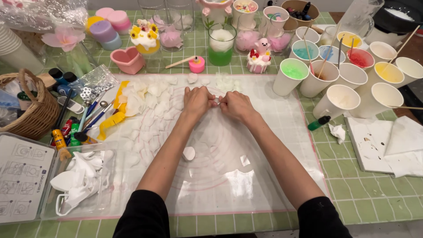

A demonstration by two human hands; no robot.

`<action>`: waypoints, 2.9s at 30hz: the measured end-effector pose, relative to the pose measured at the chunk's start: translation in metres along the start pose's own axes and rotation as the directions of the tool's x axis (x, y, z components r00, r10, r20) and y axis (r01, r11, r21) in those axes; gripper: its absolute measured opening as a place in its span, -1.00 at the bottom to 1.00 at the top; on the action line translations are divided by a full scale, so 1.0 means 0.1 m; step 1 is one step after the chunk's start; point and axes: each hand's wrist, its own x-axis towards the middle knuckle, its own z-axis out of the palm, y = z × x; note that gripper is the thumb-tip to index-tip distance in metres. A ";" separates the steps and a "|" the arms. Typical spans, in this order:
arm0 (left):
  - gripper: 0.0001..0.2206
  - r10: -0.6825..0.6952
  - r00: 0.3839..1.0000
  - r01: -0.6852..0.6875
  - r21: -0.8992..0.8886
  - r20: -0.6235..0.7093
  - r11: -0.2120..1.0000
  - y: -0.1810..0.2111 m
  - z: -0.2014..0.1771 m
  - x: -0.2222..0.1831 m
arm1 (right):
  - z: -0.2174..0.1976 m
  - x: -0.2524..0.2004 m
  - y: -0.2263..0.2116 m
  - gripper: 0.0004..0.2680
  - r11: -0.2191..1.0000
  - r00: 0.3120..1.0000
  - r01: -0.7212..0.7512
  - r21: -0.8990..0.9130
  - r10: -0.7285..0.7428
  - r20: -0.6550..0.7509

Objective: The recorder is hand-molding small white wax pieces into specific shapes on a silicone mat.

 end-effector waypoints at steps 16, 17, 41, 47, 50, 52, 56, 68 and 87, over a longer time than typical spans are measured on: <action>-0.93 -0.034 0.998 0.035 -0.015 0.054 0.999 0.07 -0.03 0.00 | -0.05 0.06 0.02 -0.81 1.000 0.995 0.015 0.025 -0.018 0.097; -0.92 -0.014 0.999 0.014 0.006 0.029 1.000 0.08 -0.04 0.00 | 0.04 0.08 0.05 -0.83 0.996 0.997 0.071 -0.051 -0.070 0.027; -0.52 -0.024 0.969 -0.043 0.259 0.248 0.965 0.25 0.11 0.57 | -0.25 -0.25 -0.01 -0.60 0.995 0.995 -0.091 0.029 0.089 0.044; -0.69 -0.025 0.968 -0.049 0.284 0.249 0.957 0.29 0.21 0.50 | -0.16 -0.29 0.12 -0.58 0.997 0.997 -0.072 0.016 0.072 0.022; -0.73 -0.014 0.971 -0.052 0.264 0.240 0.963 0.35 0.23 0.49 | -0.14 -0.33 0.13 -0.58 0.997 0.996 -0.083 0.001 0.083 0.026; -0.75 -0.011 0.971 -0.050 0.252 0.237 0.966 0.43 0.19 0.45 | -0.16 -0.36 0.09 -0.60 0.996 0.995 -0.094 -0.004 0.094 0.035; -0.73 -0.029 0.971 -0.034 0.256 0.238 0.966 0.46 0.16 0.46 | -0.09 -0.31 0.09 -0.62 0.992 0.991 -0.117 -0.046 0.119 0.056; -0.78 0.107 0.978 -0.137 0.162 0.179 0.977 0.27 0.24 0.37 | -0.07 -0.31 0.07 -0.62 0.986 0.988 -0.144 -0.088 0.148 0.049; -0.69 0.032 0.984 0.024 -0.306 0.175 0.952 0.10 -0.20 0.22 | -0.07 -0.30 -0.03 -0.51 0.962 0.981 -0.129 0.239 0.160 -0.113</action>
